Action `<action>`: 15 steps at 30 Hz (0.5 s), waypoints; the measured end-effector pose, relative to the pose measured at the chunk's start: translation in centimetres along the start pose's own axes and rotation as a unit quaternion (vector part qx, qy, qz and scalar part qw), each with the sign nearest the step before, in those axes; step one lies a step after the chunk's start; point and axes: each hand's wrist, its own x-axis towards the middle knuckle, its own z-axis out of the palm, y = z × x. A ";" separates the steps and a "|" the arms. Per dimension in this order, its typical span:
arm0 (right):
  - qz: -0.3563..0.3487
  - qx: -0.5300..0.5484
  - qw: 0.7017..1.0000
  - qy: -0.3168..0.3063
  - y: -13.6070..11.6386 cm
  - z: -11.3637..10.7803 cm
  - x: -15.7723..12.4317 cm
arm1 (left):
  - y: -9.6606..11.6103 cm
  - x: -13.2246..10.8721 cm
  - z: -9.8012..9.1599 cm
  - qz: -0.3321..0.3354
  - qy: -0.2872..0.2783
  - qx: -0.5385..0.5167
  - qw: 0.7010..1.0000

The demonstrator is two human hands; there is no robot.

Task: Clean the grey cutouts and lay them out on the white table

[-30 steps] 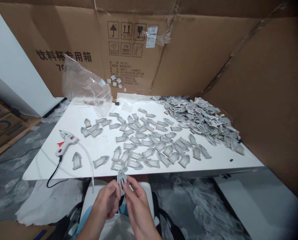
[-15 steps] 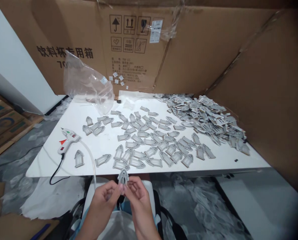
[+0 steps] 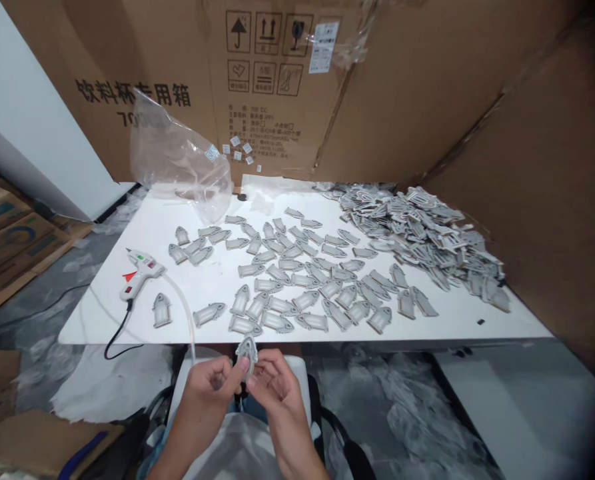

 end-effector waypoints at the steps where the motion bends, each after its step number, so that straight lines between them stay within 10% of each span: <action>1: 0.001 0.002 1.000 0.001 0.0 0.0 -0.1 | -0.1 0.0 -0.1 0.003 0.007 0.019 1.000; 9: -0.010 0.014 0.999 0.048 0.4 0.6 0.3 | 0.1 0.2 -0.3 -0.002 -0.047 -0.027 0.999; 15: -0.015 -0.030 0.995 0.095 0.6 1.2 0.3 | -0.6 0.0 -0.6 0.017 0.026 0.032 0.999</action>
